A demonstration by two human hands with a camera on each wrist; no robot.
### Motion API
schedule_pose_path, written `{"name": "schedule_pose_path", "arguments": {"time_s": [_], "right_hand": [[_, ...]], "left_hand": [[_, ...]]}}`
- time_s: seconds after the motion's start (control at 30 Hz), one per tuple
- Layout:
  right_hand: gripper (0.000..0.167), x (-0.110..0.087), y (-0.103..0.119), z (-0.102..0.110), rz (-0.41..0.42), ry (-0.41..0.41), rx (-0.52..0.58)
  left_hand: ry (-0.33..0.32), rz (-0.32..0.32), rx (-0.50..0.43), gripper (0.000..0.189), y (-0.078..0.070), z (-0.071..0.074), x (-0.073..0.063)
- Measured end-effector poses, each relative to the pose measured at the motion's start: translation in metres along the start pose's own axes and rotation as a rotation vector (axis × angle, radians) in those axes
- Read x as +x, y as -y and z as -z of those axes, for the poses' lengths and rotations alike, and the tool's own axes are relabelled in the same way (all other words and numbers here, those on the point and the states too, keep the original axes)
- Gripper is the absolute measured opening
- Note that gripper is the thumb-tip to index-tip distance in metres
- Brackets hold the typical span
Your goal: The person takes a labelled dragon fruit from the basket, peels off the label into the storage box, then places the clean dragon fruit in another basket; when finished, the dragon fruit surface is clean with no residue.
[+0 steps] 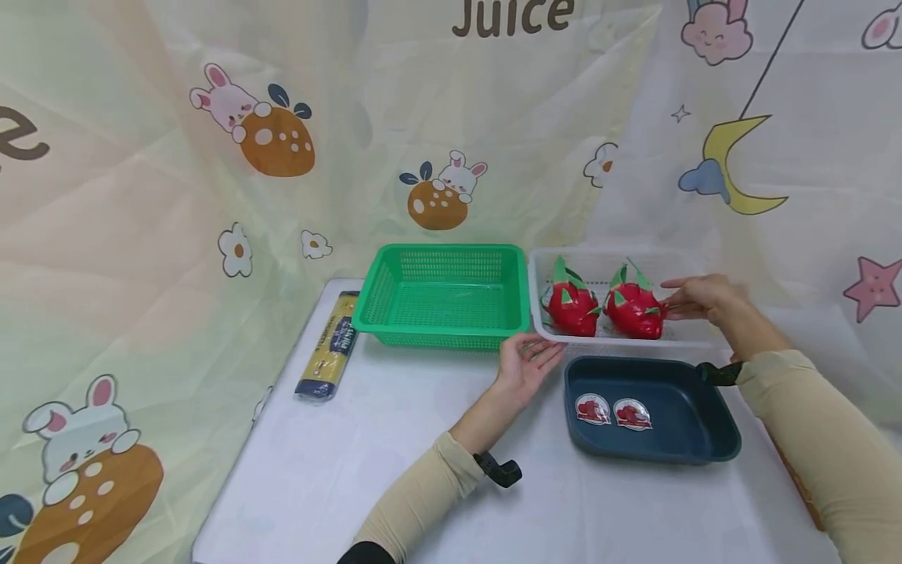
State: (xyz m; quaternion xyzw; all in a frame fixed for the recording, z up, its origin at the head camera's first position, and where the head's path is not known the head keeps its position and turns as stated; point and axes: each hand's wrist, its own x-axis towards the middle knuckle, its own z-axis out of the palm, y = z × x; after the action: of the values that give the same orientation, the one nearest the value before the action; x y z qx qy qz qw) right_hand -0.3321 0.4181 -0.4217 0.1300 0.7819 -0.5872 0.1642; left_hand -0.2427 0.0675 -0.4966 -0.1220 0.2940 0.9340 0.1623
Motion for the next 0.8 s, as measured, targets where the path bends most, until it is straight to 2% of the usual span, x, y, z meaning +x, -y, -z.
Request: {"name": "schedule_pose_path", "arguments": {"time_s": [0.23, 0.47, 0.63, 0.8], "right_hand": [[0.061, 0.014, -0.009, -0.004, -0.039, -0.010, -0.007], [0.060, 0.018, -0.016, -0.008, -0.047, -0.022, -0.063], [0.055, 0.020, -0.019, -0.008, -0.035, 0.022, -0.075], [0.055, 0.021, -0.020, -0.008, 0.000, 0.045, -0.133]], "left_hand": [[-0.003, -0.007, -0.009, 0.042, 0.001, 0.000, -0.001], [-0.004, -0.004, -0.017, 0.038, 0.005, 0.000, -0.001], [0.005, -0.001, -0.014, 0.039, 0.004, 0.000, -0.002], [0.008, 0.002, -0.019, 0.040, 0.003, 0.000, -0.002]]}}
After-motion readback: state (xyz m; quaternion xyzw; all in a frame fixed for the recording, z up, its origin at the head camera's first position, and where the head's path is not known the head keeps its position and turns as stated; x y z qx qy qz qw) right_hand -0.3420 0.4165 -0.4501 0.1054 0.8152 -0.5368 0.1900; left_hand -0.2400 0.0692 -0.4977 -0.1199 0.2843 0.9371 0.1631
